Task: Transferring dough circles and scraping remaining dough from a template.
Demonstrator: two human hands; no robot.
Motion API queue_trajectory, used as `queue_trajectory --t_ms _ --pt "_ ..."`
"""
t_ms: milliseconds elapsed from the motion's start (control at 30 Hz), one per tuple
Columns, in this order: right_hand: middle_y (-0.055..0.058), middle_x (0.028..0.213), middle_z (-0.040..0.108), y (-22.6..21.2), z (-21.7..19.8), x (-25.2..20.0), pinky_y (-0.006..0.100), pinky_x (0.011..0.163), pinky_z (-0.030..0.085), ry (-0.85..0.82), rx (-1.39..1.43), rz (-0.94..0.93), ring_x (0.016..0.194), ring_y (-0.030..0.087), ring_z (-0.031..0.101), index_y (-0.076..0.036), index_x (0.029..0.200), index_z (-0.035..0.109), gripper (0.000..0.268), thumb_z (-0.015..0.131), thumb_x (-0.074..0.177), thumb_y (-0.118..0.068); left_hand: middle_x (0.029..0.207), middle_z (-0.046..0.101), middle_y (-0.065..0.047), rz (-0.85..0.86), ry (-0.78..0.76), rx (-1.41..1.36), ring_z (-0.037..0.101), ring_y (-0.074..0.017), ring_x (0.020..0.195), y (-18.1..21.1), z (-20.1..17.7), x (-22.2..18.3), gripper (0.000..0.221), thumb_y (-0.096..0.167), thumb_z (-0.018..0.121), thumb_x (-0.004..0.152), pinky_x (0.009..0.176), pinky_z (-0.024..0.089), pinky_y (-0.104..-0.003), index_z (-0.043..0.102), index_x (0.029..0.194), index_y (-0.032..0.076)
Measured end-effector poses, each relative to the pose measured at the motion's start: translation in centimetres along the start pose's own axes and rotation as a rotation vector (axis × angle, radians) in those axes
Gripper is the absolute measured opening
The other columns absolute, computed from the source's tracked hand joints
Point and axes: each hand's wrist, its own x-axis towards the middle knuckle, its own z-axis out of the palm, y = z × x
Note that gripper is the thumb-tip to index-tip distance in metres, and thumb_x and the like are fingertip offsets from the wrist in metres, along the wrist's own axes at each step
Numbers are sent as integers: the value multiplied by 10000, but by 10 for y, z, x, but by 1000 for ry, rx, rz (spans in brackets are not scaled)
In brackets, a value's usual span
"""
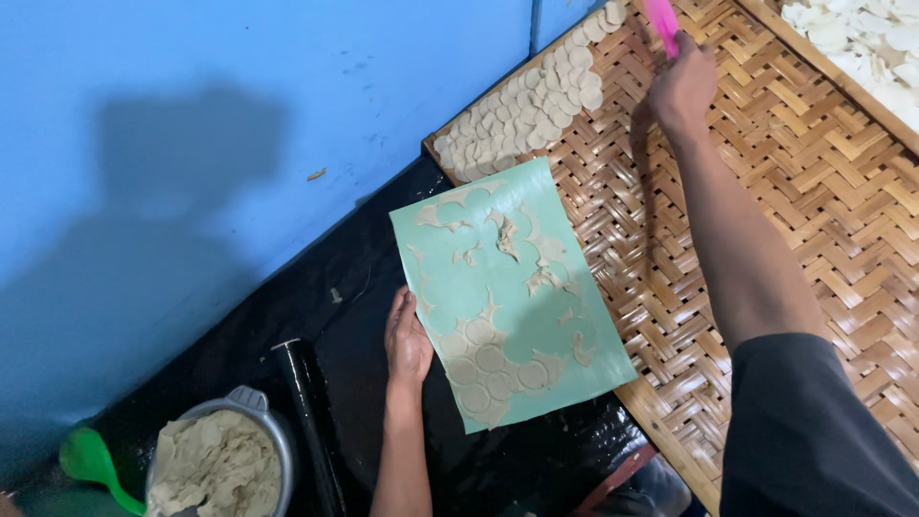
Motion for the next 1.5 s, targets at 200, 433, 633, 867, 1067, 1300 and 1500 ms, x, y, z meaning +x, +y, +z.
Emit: queue_trajectory --t_ms 200,433,633,867,1067,1300,1500 --pt "237 1136 723 -36 -60 -81 447 834 573 2 232 -241 964 340 709 34 1338 684 345 677 996 -13 1328 631 -111 -6 -22 -47 573 -203 1257 -1 -6 -2 341 225 446 1091 1086 427 -353 569 1324 7" --pt "119 914 704 -113 -199 -288 308 687 546 -426 272 35 774 166 669 -9 1313 680 331 669 1045 -203 1409 592 -96 -5 -103 -216 543 -214 1325 -6 -22 -3 372 211 461 1132 1133 416 -379 508 1435 0" --pt "83 914 712 -116 -240 -391 282 706 525 -419 362 276 796 129 654 29 1289 652 329 644 1040 -186 1491 493 -57 -233 -188 54 543 -188 1322 55 28 -38 615 269 480 1015 1052 443 -401 255 1570 131" --pt "24 951 677 -119 -236 -407 217 646 484 -251 657 407 770 70 608 34 1333 573 316 598 1088 -165 1435 585 -166 -111 -265 -212 564 -234 1350 -23 -38 -52 485 96 541 1060 1169 414 -360 425 1502 -66" --pt "25 936 675 -133 -243 -400 219 612 464 -293 655 405 752 70 598 17 1327 594 300 604 1094 -172 1368 640 -117 -119 -137 -293 593 -206 1278 -18 -18 -72 415 134 501 1080 1097 453 -347 505 1458 -38" --pt "104 951 720 -154 -274 -383 285 672 533 -475 367 219 797 143 699 33 1264 646 307 652 1050 -187 1316 667 -113 11 -41 -155 637 -182 1185 -35 -13 -57 381 165 493 1102 1049 498 -338 557 1417 -38" --pt "183 1023 741 -175 -309 -371 397 688 560 -594 -4 -6 789 299 729 -24 1176 736 295 701 979 -241 1303 663 -108 103 -12 -162 633 -182 1186 -22 -15 -39 340 167 478 1112 1060 499 -342 566 1389 -10"
